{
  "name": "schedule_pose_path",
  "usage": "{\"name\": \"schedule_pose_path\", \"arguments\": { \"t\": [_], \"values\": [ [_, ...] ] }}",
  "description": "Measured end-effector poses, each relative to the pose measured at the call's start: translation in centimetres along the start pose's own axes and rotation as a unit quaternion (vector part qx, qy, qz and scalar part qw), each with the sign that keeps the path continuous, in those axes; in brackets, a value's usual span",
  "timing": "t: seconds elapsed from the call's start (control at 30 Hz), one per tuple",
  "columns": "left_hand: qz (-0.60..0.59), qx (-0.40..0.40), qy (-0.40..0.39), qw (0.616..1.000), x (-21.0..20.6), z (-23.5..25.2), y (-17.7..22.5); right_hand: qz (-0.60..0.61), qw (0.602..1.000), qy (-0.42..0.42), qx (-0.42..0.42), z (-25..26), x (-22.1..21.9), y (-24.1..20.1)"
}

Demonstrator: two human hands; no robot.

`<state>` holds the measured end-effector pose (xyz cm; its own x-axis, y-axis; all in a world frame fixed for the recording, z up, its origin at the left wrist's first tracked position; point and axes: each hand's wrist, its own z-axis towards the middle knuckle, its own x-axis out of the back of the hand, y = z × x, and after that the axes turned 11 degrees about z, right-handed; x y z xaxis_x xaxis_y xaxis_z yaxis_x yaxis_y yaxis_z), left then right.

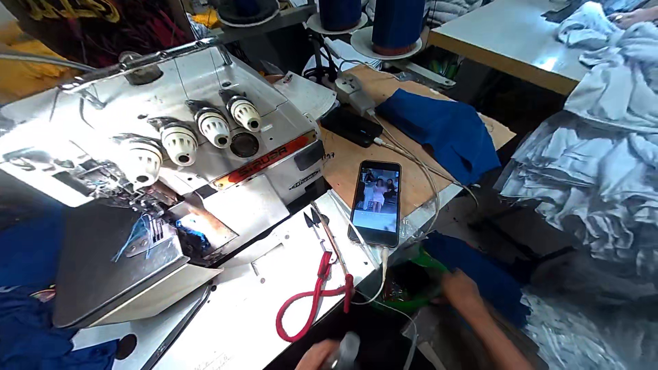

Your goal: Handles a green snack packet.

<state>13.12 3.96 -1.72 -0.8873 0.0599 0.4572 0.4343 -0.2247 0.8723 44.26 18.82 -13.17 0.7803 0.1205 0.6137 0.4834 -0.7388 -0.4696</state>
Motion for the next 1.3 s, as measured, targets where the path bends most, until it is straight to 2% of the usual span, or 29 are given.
{"name": "schedule_pose_path", "arguments": {
  "t": [0.13, 0.23, 0.33, 0.43, 0.47, 0.6, 0.67, 0.7, 0.77, 0.8, 0.83, 0.87, 0.93, 0.97, 1.03, 1.07, 1.13, 1.17, 1.23, 1.27, 1.3],
  "values": [
    [0.080, 0.051, -0.117, 0.989, -3.2, 3.4, 0.0, 0.051, 0.995, 0.023, 0.088, -3.7, 0.3, 2.9],
    [0.211, 0.041, -0.174, 0.961, -5.9, 6.6, -0.3, 0.057, 0.984, 0.039, 0.162, -5.0, 0.4, 4.1],
    [0.316, 0.041, -0.265, 0.910, -8.4, 9.8, 0.0, 0.068, 0.983, 0.032, 0.168, -5.4, 0.8, 4.3],
    [0.364, 0.058, -0.388, 0.845, -11.1, 12.1, 0.6, 0.081, 0.987, 0.020, 0.135, -5.7, 1.8, 3.4],
    [0.375, 0.057, -0.406, 0.831, -11.9, 12.5, 0.9, 0.084, 0.987, 0.021, 0.132, -5.7, 2.1, 3.2],
    [0.380, 0.025, -0.345, 0.858, -14.7, 12.6, -0.6, 0.111, 0.983, 0.031, 0.145, -5.3, 2.7, 3.2],
    [0.343, 0.094, -0.382, 0.853, -14.8, 13.8, -1.2, 0.124, 0.981, 0.023, 0.145, -5.1, 2.6, 3.5],
    [0.329, 0.112, -0.361, 0.865, -14.7, 14.2, -1.4, 0.129, 0.980, 0.025, 0.149, -4.9, 2.6, 3.6],
    [0.322, 0.058, -0.233, 0.916, -15.2, 13.6, -2.9, 0.130, 0.980, 0.027, 0.150, -5.0, 2.6, 3.8],
    [0.323, 0.045, -0.219, 0.919, -15.5, 13.3, -3.8, 0.128, 0.980, 0.029, 0.152, -5.1, 2.5, 4.0],
    [0.315, 0.079, -0.268, 0.907, -15.2, 13.5, -4.1, 0.127, 0.979, 0.030, 0.158, -5.1, 2.5, 4.1],
    [0.299, 0.092, -0.280, 0.908, -15.0, 13.6, -4.3, 0.125, 0.978, 0.031, 0.166, -4.9, 2.5, 4.0],
    [0.269, 0.024, -0.166, 0.948, -15.6, 12.9, -5.4, 0.116, 0.977, 0.037, 0.175, -4.5, 2.4, 3.9],
    [0.265, 0.000, -0.144, 0.953, -16.0, 12.4, -5.9, 0.115, 0.978, 0.035, 0.170, -4.7, 2.3, 4.2],
    [0.277, 0.049, -0.239, 0.929, -15.8, 12.0, -6.2, 0.111, 0.978, 0.038, 0.170, -4.9, 2.2, 4.1],
    [0.277, 0.065, -0.248, 0.926, -15.7, 12.1, -6.1, 0.111, 0.978, 0.042, 0.175, -4.8, 2.3, 3.8],
    [0.272, 0.046, -0.175, 0.945, -15.8, 11.6, -6.2, 0.110, 0.977, 0.044, 0.179, -4.8, 2.2, 3.8],
    [0.277, 0.058, -0.183, 0.941, -15.8, 11.3, -6.1, 0.107, 0.977, 0.044, 0.178, -5.1, 2.1, 4.0],
    [0.279, 0.124, -0.265, 0.915, -14.9, 12.0, -5.4, 0.100, 0.976, 0.049, 0.187, -5.3, 2.3, 3.5],
    [0.273, 0.111, -0.229, 0.928, -14.7, 11.9, -5.2, 0.094, 0.975, 0.051, 0.197, -5.2, 2.3, 3.2],
    [0.267, 0.064, -0.152, 0.950, -14.9, 11.5, -5.5, 0.091, 0.974, 0.051, 0.201, -5.1, 2.4, 3.2]
  ]
}}
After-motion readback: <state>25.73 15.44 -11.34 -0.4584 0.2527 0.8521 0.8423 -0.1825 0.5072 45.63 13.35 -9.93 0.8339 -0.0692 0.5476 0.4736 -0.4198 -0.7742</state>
